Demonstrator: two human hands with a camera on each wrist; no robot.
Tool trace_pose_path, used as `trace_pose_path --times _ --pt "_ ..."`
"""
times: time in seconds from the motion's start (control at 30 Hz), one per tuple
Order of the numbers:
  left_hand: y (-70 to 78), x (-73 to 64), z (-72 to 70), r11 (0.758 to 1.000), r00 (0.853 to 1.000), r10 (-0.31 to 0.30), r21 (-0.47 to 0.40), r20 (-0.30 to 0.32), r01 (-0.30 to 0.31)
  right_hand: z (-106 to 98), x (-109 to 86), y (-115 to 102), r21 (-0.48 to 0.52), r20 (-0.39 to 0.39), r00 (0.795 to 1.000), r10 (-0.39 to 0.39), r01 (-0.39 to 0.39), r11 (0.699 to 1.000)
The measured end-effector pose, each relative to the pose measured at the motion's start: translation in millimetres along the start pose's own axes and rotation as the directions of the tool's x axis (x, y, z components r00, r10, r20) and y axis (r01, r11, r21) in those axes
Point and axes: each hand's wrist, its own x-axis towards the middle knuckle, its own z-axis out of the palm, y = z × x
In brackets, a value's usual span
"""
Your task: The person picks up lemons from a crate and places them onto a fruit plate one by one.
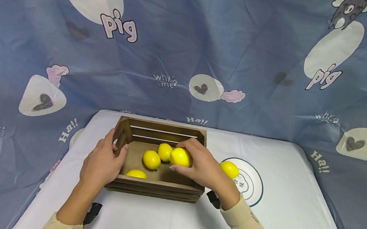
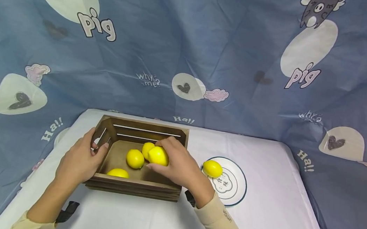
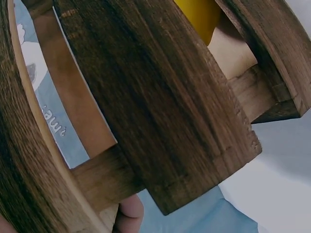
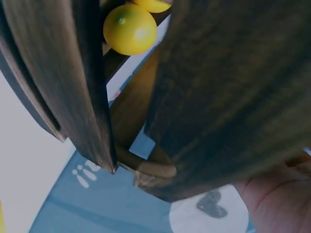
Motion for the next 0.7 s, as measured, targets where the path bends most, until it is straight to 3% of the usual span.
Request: trace_pose_path --times 0.4,0.7 --pt "-4.1 -0.8 -6.0 1.0 1.0 -0.004 -0.004 -0.027 0.004 -32 -41.8 -7 0.048 -0.048 0.998 0.049 -0.047 0.998" --pt "-2.7 -0.5 -0.7 1.0 1.0 0.012 -0.001 -0.024 -0.012 -33 -104.3 38 0.0 -0.195 0.97 0.148 -0.151 0.989"
